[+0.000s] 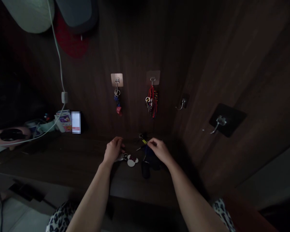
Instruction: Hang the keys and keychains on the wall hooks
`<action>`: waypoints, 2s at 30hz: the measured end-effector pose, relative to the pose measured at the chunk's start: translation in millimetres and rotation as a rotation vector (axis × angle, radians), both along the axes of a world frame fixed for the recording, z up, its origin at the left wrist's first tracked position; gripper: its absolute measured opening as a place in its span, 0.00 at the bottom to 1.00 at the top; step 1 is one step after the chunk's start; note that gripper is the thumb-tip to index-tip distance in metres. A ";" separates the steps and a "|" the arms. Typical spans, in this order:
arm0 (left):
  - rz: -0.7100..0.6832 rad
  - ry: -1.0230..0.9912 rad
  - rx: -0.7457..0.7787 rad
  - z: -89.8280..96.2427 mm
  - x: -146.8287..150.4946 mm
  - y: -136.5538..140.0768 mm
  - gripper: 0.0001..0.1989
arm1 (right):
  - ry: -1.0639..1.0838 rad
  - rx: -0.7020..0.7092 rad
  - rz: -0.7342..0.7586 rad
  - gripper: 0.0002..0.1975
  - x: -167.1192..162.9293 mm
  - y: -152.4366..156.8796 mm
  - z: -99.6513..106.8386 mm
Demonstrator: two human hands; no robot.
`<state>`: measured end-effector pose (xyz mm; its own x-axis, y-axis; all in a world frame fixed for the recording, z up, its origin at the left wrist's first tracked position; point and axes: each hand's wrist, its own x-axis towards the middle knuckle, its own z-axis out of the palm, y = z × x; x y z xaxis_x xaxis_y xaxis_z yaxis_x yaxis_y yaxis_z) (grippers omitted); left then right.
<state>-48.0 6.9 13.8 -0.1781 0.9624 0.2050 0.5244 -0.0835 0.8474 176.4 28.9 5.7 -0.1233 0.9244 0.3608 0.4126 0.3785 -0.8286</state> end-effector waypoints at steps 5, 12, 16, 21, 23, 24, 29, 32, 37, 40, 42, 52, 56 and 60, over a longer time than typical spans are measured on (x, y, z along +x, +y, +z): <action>-0.029 0.023 -0.017 -0.6 0.8 -0.5 0.14 | 0.232 -0.028 -0.120 0.12 4.7 3.0 2.5; -0.025 0.194 0.044 3.0 2.9 -3.9 0.14 | 0.616 -0.104 -0.307 0.14 10.5 0.0 15.1; -0.050 0.253 0.176 6.1 11.3 -7.9 0.14 | 0.618 -0.071 -0.249 0.14 5.6 -1.3 15.6; -0.195 0.135 0.360 9.2 26.5 -13.8 0.11 | 0.462 -0.033 -0.081 0.13 -7.3 -5.9 14.1; -0.242 0.066 0.363 10.2 31.3 -15.4 0.11 | 0.379 0.009 -0.013 0.12 -13.4 -8.2 13.1; -0.256 0.045 0.353 10.2 32.8 -15.7 0.11 | 0.336 0.031 0.016 0.11 -16.4 -9.3 12.5; -0.289 0.086 0.349 4.5 32.3 -11.5 0.09 | 0.183 0.097 0.124 0.09 -28.5 -15.0 10.6; -0.278 0.109 0.381 0.7 29.6 -8.5 0.08 | 0.161 0.099 0.175 0.07 -31.7 -18.1 10.8; -0.295 0.099 0.383 0.2 29.0 -7.6 0.10 | 0.180 0.079 0.234 0.07 -33.1 -20.4 10.5; -0.269 0.084 0.347 1.1 29.6 -7.6 0.08 | 0.168 0.072 0.225 0.07 -33.6 -20.5 10.1; -0.233 0.055 0.297 1.8 29.6 -7.6 0.08 | 0.169 0.051 0.202 0.06 -33.9 -19.9 9.6; -0.007 -0.257 0.323 6.6 21.6 -1.4 0.11 | -0.111 -0.014 0.226 0.03 -36.2 -20.4 1.0; 0.061 -0.484 0.329 8.5 16.3 1.2 0.11 | -0.181 0.002 0.209 0.05 -36.3 -21.4 0.4; 0.092 -0.748 0.262 9.1 13.1 4.0 0.10 | -0.207 0.019 0.212 0.06 -35.6 -20.2 -0.2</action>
<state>-34.9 11.0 22.9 -0.4341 0.8743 0.2173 -0.1609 -0.3125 0.9362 140.9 8.7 5.4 -0.3861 0.8634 0.3246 0.4823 0.4890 -0.7268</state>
